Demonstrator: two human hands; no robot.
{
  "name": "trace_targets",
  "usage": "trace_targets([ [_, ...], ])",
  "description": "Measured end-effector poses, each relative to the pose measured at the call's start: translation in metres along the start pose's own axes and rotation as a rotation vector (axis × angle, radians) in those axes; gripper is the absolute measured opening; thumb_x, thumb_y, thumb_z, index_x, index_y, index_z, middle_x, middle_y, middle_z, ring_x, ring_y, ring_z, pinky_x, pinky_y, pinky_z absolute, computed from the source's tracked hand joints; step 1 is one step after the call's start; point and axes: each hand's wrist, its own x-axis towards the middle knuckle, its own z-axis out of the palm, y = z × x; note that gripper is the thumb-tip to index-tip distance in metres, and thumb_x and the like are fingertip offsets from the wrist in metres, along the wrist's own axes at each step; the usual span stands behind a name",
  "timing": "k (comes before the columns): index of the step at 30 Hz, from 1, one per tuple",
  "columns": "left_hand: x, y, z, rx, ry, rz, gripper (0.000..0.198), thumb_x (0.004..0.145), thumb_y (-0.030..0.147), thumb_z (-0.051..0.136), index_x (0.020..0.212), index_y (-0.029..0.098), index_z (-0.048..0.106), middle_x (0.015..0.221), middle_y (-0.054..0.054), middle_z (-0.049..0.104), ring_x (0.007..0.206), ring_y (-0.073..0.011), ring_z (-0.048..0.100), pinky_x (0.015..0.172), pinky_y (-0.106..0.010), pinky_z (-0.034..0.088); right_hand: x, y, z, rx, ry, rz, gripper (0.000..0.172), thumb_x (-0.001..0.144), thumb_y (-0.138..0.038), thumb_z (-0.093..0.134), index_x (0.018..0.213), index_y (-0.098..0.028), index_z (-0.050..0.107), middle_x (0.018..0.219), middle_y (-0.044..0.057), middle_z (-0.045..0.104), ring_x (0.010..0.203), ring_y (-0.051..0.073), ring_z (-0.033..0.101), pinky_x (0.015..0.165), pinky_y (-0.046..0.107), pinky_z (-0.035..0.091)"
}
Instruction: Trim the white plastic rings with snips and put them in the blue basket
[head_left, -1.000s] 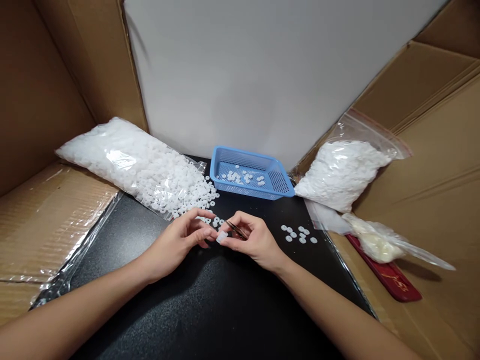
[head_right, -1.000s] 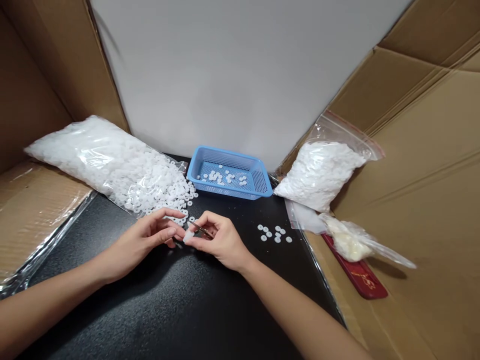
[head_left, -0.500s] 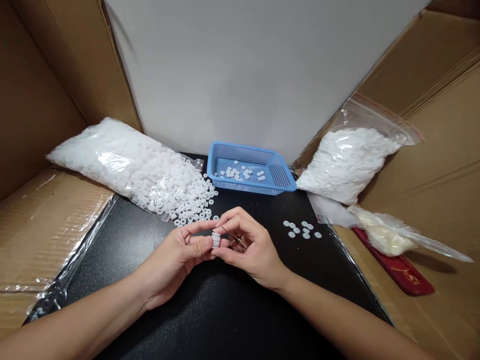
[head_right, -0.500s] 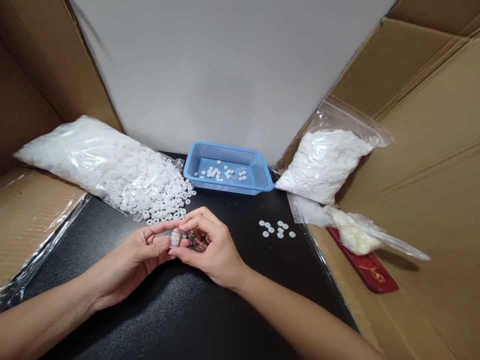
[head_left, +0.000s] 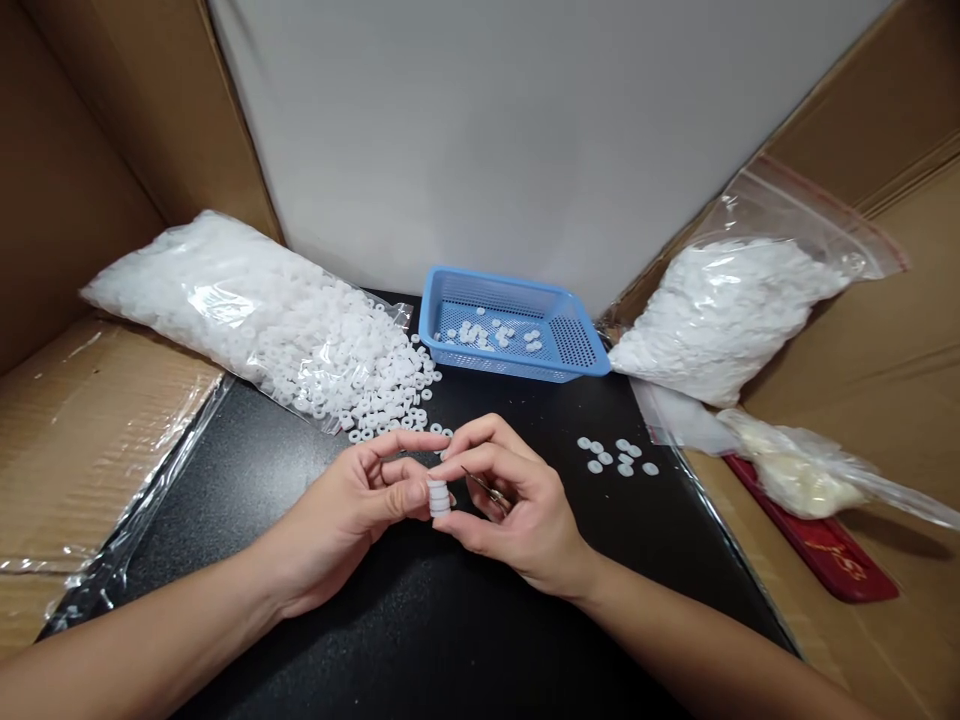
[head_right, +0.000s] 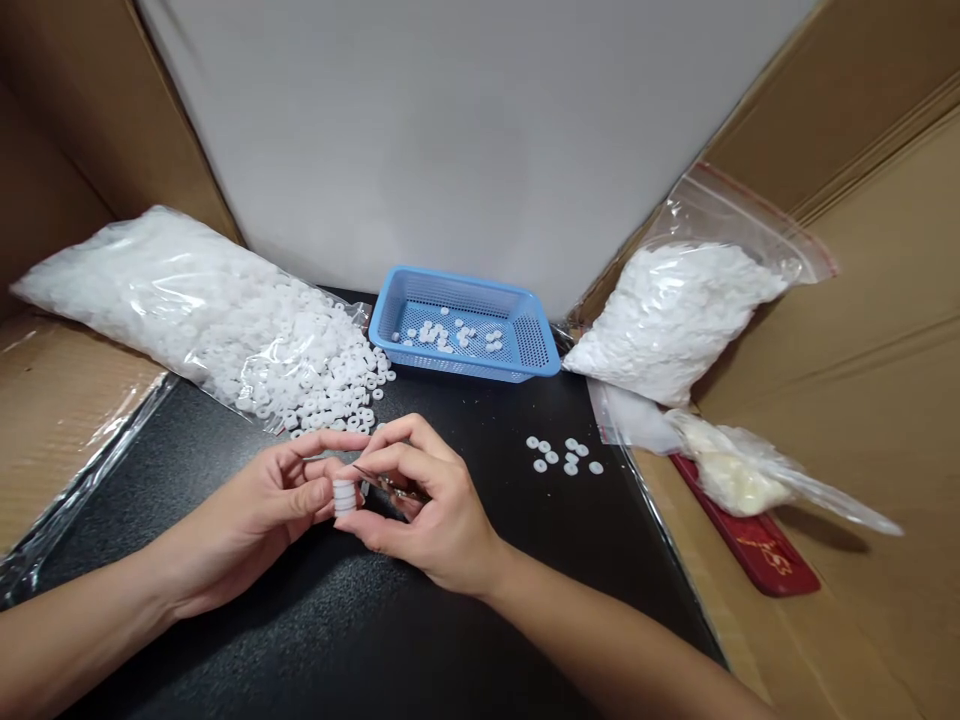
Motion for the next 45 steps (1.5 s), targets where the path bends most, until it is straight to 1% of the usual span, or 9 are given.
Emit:
trace_targets([
  [3,-0.0004,0.0009,0.0018,-0.009,-0.013,0.002,0.047,0.065,0.030,0.095,0.107,0.021,0.076,0.074,0.001,0.073,0.072,-0.0116,0.064,0.078,-0.023,0.046,-0.0006,0.0005,-0.0008,-0.012,-0.002,-0.019,0.025,0.078,-0.024,0.085,0.101,-0.024,0.075,0.104,0.005,0.059,0.092,0.019,0.064,0.074,0.033,0.059],
  [10,-0.0014,0.0009,0.0023,-0.018,-0.050,0.009,0.040,0.071,0.025,0.092,0.108,0.021,0.075,0.074,-0.001,0.077,0.072,-0.0112,0.068,0.078,-0.023,0.048,-0.0009,-0.0011,-0.0019,-0.002,-0.013,-0.045,0.030,0.077,-0.021,0.087,0.104,-0.026,0.076,0.103,0.004,0.059,0.092,0.018,0.064,0.080,0.034,0.060],
  [16,-0.0011,0.0012,0.0038,-0.025,-0.067,0.028,0.035,0.075,0.021,0.089,0.107,0.021,0.075,0.076,-0.001,0.080,0.076,-0.0119,0.071,0.081,-0.022,0.049,-0.0011,-0.0019,-0.0010,-0.010,-0.006,-0.072,0.029,0.078,-0.018,0.084,0.105,-0.027,0.076,0.102,0.003,0.059,0.087,0.016,0.064,0.076,0.032,0.060],
  [20,-0.0012,0.0018,0.0047,-0.038,-0.092,0.044,0.032,0.077,0.018,0.087,0.106,0.021,0.074,0.076,-0.001,0.081,0.078,-0.0126,0.074,0.082,-0.023,0.050,-0.0023,-0.0027,-0.0005,0.005,-0.011,-0.032,0.026,0.079,-0.020,0.082,0.104,-0.026,0.074,0.104,0.004,0.058,0.081,0.014,0.061,0.069,0.029,0.059],
  [25,-0.0005,0.0024,0.0029,-0.007,-0.109,0.065,0.038,0.075,0.028,0.089,0.109,0.020,0.074,0.079,-0.002,0.080,0.075,-0.0124,0.072,0.077,-0.022,0.050,-0.0023,-0.0058,-0.0004,0.036,-0.026,-0.022,0.027,0.079,-0.016,0.080,0.103,-0.026,0.074,0.104,0.003,0.055,0.074,0.011,0.057,0.062,0.024,0.057],
  [29,-0.0002,0.0024,0.0015,0.034,-0.093,0.087,0.037,0.076,0.027,0.089,0.109,0.020,0.074,0.076,0.001,0.078,0.074,-0.0118,0.070,0.078,-0.022,0.051,-0.0022,-0.0056,0.0002,0.001,-0.027,-0.017,0.025,0.079,-0.018,0.080,0.102,-0.025,0.074,0.103,0.003,0.055,0.070,0.010,0.055,0.059,0.023,0.056],
  [36,0.0003,0.0030,0.0025,-0.001,-0.113,0.086,0.031,0.080,0.019,0.084,0.109,0.021,0.074,0.076,0.001,0.078,0.076,-0.0117,0.071,0.080,-0.022,0.052,-0.0035,-0.0028,0.0015,0.011,-0.015,0.043,0.026,0.077,-0.021,0.082,0.101,-0.024,0.071,0.103,0.003,0.054,0.057,0.005,0.044,0.044,0.018,0.043],
  [41,0.0020,0.0033,0.0009,0.004,-0.146,0.079,0.035,0.080,0.023,0.085,0.114,0.022,0.074,0.083,-0.002,0.079,0.083,-0.0146,0.072,0.084,-0.025,0.053,-0.0031,-0.0028,0.0003,0.004,-0.008,0.040,0.023,0.078,-0.022,0.081,0.099,-0.024,0.071,0.103,0.003,0.054,0.058,0.006,0.046,0.045,0.019,0.046],
  [45,0.0032,0.0031,-0.0013,0.049,-0.126,0.100,0.036,0.080,0.024,0.085,0.114,0.022,0.074,0.085,-0.001,0.076,0.080,-0.0131,0.070,0.079,-0.023,0.053,-0.0015,-0.0046,0.0004,-0.017,-0.006,0.004,0.024,0.078,-0.018,0.079,0.100,-0.025,0.071,0.101,0.002,0.053,0.065,0.008,0.051,0.050,0.021,0.049],
])
